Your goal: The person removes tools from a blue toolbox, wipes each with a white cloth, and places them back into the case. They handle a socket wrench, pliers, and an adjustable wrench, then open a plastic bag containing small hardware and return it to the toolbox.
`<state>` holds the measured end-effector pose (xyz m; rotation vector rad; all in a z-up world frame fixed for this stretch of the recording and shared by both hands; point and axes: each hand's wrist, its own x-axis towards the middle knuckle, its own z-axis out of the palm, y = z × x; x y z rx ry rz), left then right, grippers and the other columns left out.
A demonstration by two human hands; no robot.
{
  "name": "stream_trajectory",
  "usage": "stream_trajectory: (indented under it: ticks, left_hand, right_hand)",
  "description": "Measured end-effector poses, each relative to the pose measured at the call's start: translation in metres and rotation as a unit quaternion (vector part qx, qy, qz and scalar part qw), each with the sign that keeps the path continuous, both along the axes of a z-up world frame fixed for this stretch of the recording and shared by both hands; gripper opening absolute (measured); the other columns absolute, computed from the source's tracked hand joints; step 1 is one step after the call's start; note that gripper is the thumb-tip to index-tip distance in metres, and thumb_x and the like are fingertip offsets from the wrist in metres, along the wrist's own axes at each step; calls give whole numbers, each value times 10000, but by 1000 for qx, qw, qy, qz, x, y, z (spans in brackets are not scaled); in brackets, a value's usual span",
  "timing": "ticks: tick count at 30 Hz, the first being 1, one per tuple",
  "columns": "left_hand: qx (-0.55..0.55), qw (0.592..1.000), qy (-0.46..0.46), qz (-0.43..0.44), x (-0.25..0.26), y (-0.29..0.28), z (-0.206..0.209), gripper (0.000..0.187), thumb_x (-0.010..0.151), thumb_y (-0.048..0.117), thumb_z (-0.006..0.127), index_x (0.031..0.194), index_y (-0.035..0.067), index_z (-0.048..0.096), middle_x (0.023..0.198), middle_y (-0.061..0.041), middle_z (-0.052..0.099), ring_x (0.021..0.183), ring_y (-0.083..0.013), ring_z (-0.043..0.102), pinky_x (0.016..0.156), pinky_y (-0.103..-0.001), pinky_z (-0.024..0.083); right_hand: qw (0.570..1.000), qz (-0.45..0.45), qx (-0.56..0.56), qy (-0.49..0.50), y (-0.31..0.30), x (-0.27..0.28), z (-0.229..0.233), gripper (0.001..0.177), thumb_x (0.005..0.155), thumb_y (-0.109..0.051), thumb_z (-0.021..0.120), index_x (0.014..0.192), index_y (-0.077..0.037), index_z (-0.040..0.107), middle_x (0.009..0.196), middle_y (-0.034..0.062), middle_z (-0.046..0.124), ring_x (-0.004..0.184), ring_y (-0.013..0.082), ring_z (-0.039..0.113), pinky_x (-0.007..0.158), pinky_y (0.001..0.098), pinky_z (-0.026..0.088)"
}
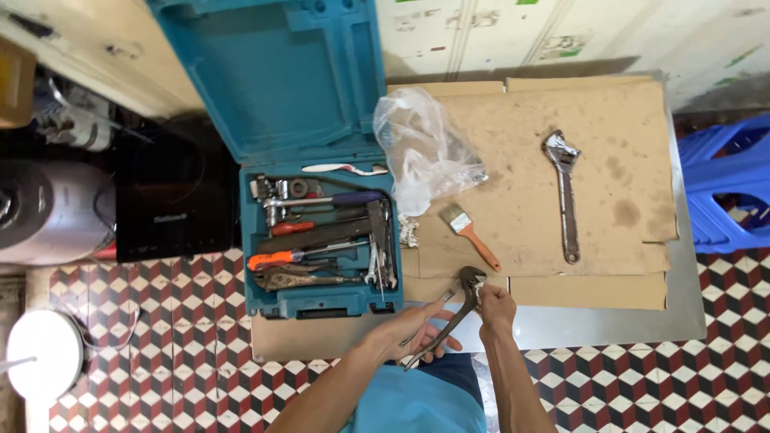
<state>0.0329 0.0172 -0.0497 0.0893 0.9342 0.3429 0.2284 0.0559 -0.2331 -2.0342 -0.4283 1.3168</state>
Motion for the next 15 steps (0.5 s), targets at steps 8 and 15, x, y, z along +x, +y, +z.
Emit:
stream_trajectory:
  ticks: [8,15]
  left_hand:
    - [224,895,305,-236,-2,-26,37,552,944,529,315,872,71,614,796,-176,595,671,-323,524,583,-418,407]
    - [413,719,485,-278,-68,-75,55,717,795,448,536,1400,94,388,1005,-118,558,849,-333,579,698,-483,488]
  right_hand:
    - [984,78,2,161,-34,13,36,99,798,23,549,841,-63,572,740,103,576,680,223,582,587,315,448]
    - [956,141,46,252,-36,-48,145,367,810,71,471,1158,62,587,805,119,520,598,227,422,555,337,352]
